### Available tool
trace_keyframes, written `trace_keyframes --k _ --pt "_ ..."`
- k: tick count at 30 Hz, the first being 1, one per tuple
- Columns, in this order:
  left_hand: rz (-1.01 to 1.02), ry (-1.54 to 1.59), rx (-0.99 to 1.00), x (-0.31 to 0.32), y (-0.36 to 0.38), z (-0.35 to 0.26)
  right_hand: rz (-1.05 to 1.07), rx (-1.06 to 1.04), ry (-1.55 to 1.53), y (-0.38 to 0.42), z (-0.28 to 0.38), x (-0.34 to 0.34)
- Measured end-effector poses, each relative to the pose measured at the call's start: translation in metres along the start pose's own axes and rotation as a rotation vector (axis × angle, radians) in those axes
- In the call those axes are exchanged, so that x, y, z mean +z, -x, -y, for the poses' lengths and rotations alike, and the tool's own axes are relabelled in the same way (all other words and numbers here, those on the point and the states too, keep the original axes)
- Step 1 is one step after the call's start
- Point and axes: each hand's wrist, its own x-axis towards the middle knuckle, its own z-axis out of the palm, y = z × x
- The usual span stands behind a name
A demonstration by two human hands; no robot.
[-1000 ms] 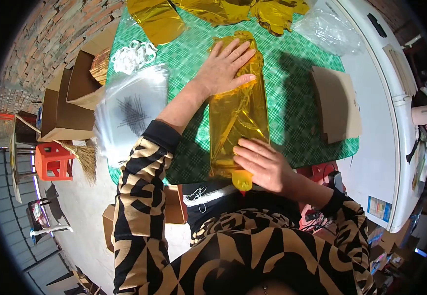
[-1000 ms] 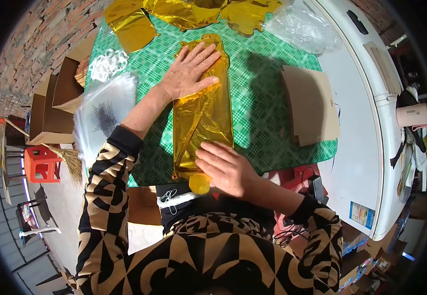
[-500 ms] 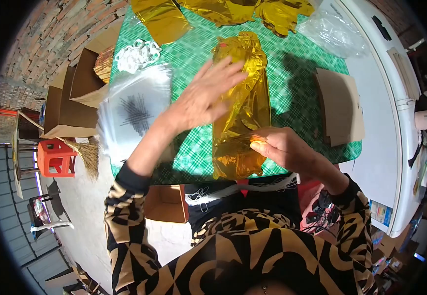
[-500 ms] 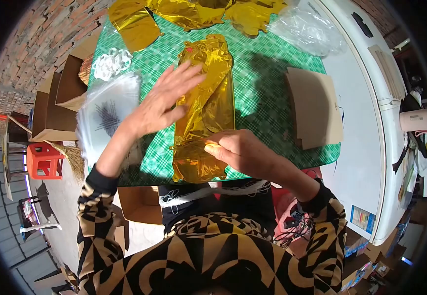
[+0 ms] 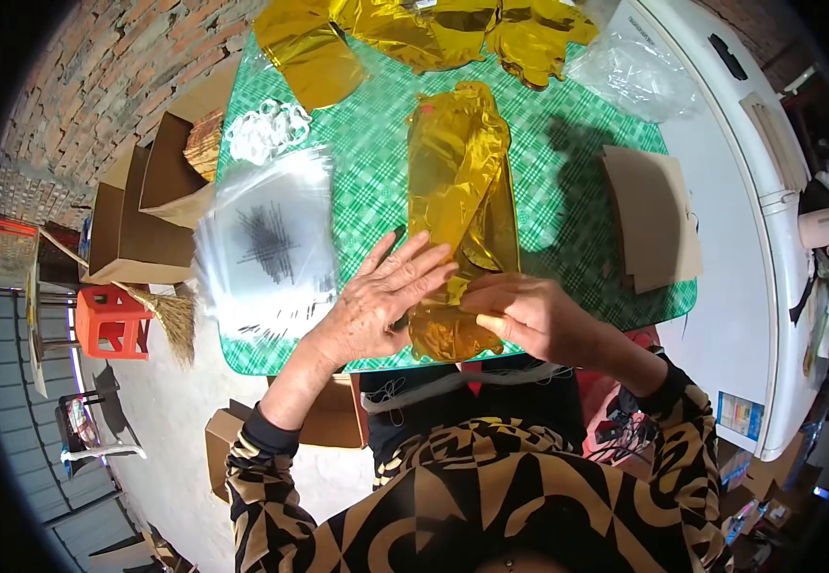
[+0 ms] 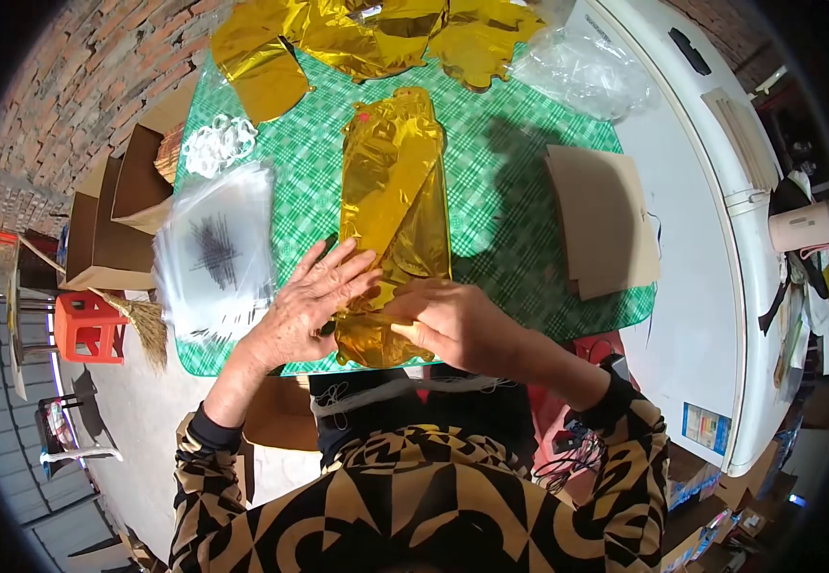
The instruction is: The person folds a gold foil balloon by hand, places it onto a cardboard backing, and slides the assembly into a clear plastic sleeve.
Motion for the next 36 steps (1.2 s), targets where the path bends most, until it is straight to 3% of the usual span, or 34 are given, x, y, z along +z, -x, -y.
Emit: trace_keyframes --k 1,4,5,13,16,23,27,31,36 --pt "0.003 -0.032 -0.012 -0.001 -0.002 -0.004 0.043 0.023 -0.004 0.003 -0.002 0.001" --pt "-0.063 -0.056 0.056 0.013 -0.003 0.002 0.024 -0.211 0.201 0.006 0.001 0.005" --pt "-0.063 -0.029 0.044 0.016 -0.001 0.003 0.109 -0.060 0.164 0.009 0.002 0.003" --pt "-0.009 0.205 -0.003 0.014 0.003 0.006 0.181 0.117 0.439 0.028 -0.004 -0.025" --pt "0.032 0.269 -0.023 0.013 0.007 -0.005 0.071 0.079 0.522 0.027 -0.016 -0.021" --pt "0.111 0.349 0.009 0.030 0.029 -0.048 0.092 -0.098 0.556 0.033 -0.017 -0.012" --pt "0.095 0.316 0.073 0.036 0.035 -0.063 0.093 -0.165 0.501 0.042 -0.024 0.005" --pt "0.098 0.009 0.038 0.034 0.034 -0.051 0.090 -0.177 0.470 0.045 -0.024 0.009" --pt "0.079 -0.009 -0.001 0.036 0.020 -0.041 0.087 -0.202 0.506 0.046 -0.024 0.009"
